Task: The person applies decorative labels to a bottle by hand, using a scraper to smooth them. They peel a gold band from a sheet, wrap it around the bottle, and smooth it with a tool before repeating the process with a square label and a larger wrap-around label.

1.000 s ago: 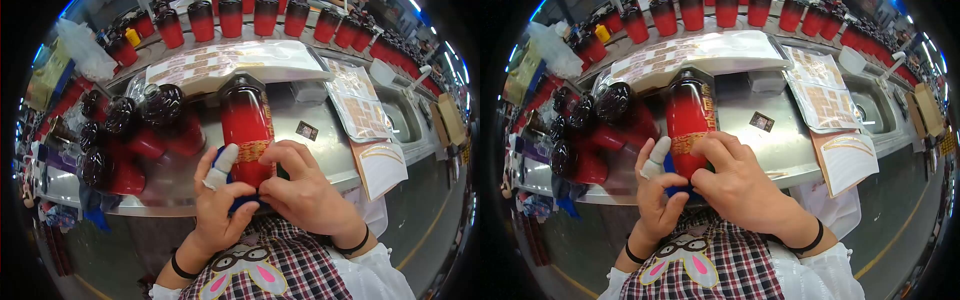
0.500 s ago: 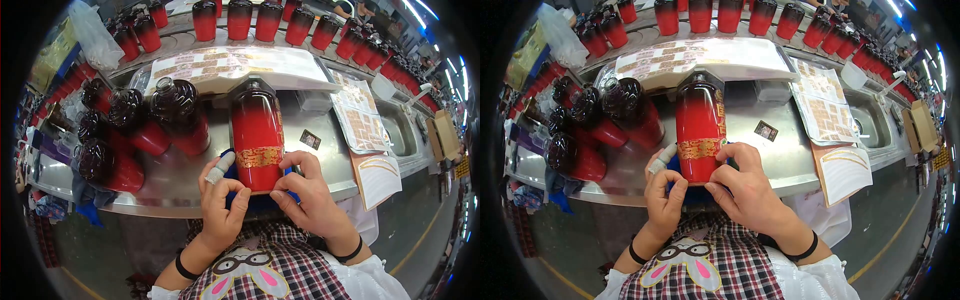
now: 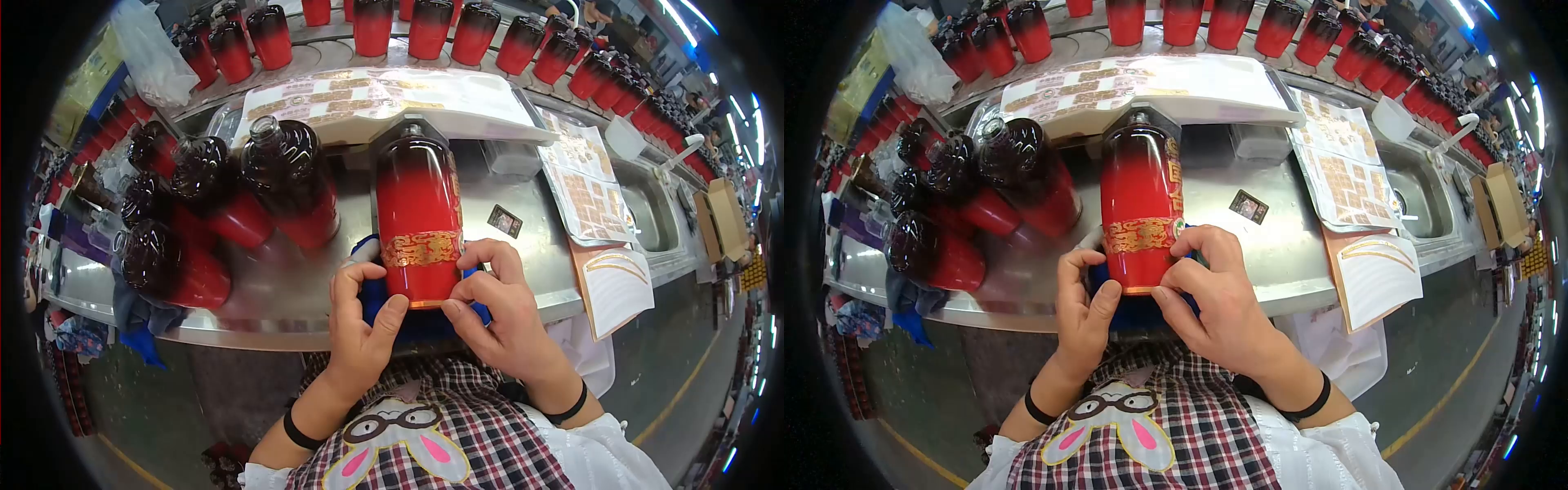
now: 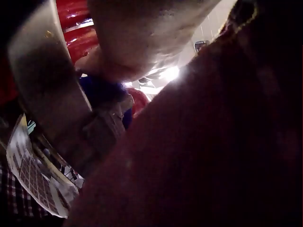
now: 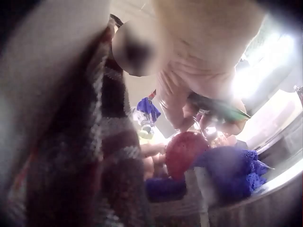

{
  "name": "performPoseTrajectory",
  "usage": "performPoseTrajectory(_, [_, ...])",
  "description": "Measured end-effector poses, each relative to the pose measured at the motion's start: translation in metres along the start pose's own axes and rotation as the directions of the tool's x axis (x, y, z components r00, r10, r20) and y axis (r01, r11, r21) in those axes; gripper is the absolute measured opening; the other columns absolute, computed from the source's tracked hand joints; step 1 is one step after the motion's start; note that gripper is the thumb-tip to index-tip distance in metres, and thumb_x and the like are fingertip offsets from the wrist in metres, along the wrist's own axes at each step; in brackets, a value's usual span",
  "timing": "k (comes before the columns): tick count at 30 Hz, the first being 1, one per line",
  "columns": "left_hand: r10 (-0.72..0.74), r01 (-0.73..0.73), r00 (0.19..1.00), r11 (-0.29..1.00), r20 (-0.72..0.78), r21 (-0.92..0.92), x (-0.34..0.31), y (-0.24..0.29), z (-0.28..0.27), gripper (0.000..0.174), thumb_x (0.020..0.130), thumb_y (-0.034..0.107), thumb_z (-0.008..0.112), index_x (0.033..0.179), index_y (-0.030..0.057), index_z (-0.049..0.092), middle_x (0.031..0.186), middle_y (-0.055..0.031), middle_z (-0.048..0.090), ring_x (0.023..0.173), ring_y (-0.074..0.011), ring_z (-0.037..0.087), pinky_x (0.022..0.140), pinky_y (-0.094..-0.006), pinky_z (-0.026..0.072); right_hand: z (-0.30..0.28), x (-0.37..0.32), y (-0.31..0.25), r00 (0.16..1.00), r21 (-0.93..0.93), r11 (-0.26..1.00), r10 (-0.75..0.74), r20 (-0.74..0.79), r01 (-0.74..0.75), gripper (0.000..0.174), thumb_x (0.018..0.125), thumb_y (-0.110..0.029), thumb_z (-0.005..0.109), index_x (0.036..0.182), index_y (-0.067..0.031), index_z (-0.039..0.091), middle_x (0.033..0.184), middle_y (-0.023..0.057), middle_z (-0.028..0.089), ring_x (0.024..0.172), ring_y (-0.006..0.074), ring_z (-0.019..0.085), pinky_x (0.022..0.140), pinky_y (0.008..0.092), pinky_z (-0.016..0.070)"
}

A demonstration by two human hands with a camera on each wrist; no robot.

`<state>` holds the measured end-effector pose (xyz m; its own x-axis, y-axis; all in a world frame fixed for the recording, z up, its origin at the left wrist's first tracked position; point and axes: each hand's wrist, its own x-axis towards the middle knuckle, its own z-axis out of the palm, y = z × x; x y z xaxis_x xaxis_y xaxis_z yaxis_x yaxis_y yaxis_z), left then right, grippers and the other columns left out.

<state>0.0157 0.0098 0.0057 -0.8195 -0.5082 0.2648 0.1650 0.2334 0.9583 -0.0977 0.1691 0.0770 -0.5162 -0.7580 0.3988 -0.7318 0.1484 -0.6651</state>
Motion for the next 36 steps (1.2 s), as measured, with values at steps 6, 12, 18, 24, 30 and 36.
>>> performPoseTrajectory(6, [-0.038, 0.036, 0.999, 0.998, -0.030, -0.061, 0.002, -0.001, 0.003, 0.042, 0.094, 0.028, 0.065, 0.120, 0.0004, 0.047, 0.125, -0.0173, 0.049, 0.119, -0.0267, 0.047, 0.106, -0.0385, 0.0333, 0.002, -0.003, 0.003, 1.000, 0.009, 1.000, 0.015, -0.014, -0.015, 0.014, 0.080, -0.007, 0.072, 0.083, -0.0028, 0.059, 0.107, 0.0165, 0.050, 0.104, 0.0344, 0.049, 0.091, 0.0427, 0.0398])
performPoseTrajectory(12, [-0.033, 0.030, 0.999, 0.996, -0.034, -0.083, 0.002, -0.002, 0.004, 0.042, 0.094, 0.028, 0.066, 0.121, 0.0005, 0.047, 0.119, -0.0139, 0.050, 0.112, -0.0224, 0.049, 0.102, -0.0354, 0.0365, 0.003, -0.004, 0.004, 1.000, 0.015, 1.000, 0.021, -0.016, -0.021, 0.015, 0.079, -0.007, 0.072, 0.083, -0.0028, 0.059, 0.107, 0.0165, 0.050, 0.103, 0.0345, 0.048, 0.091, 0.0431, 0.0397])
performPoseTrajectory(18, [-0.013, 0.010, 0.999, 0.997, -0.044, -0.082, 0.003, -0.003, 0.006, 0.045, 0.094, 0.029, 0.067, 0.121, -0.0002, 0.046, 0.117, -0.0129, 0.050, 0.110, -0.0213, 0.049, 0.099, -0.0346, 0.0379, 0.004, -0.005, 0.006, 0.999, 0.029, 0.999, 0.031, -0.030, -0.030, 0.015, 0.079, -0.007, 0.072, 0.083, -0.0034, 0.059, 0.107, 0.0169, 0.050, 0.104, 0.0345, 0.048, 0.091, 0.0436, 0.0400])
performPoseTrajectory(24, [-0.001, -0.002, 0.999, 0.998, -0.049, -0.056, 0.004, -0.004, 0.006, 0.046, 0.094, 0.030, 0.067, 0.121, -0.0004, 0.046, 0.117, -0.0131, 0.050, 0.109, -0.0215, 0.049, 0.098, -0.0340, 0.0382, 0.004, -0.005, 0.006, 0.997, 0.032, 0.997, 0.064, -0.039, -0.063, 0.016, 0.078, -0.008, 0.073, 0.081, -0.0035, 0.059, 0.106, 0.0175, 0.051, 0.103, 0.0345, 0.049, 0.091, 0.0432, 0.0403])
performPoseTrajectory(30, [-0.014, 0.012, 0.999, 0.998, -0.035, -0.060, 0.004, -0.001, 0.006, 0.047, 0.095, 0.032, 0.066, 0.121, -0.0010, 0.044, 0.116, -0.0134, 0.050, 0.109, -0.0212, 0.049, 0.098, -0.0345, 0.0385, 0.003, -0.007, 0.014, 0.993, 0.121, 0.986, 0.116, -0.023, -0.113, 0.018, 0.080, -0.012, 0.075, 0.081, -0.0036, 0.059, 0.106, 0.0164, 0.051, 0.103, 0.0313, 0.051, 0.090, 0.0403, 0.0415])
performPoseTrajectory(36, [-0.040, 0.040, 0.999, 0.997, 0.011, -0.059, 0.004, 0.002, 0.004, 0.046, 0.096, 0.028, 0.062, 0.124, -0.0002, 0.040, 0.125, -0.0144, 0.048, 0.118, -0.0208, 0.045, 0.105, -0.0347, 0.0325, 0.003, -0.010, 0.020, 0.987, 0.185, 0.970, 0.161, -0.018, -0.155, 0.019, 0.081, -0.015, 0.076, 0.080, -0.0035, 0.060, 0.106, 0.0155, 0.050, 0.104, 0.0290, 0.052, 0.089, 0.0372, 0.0441])
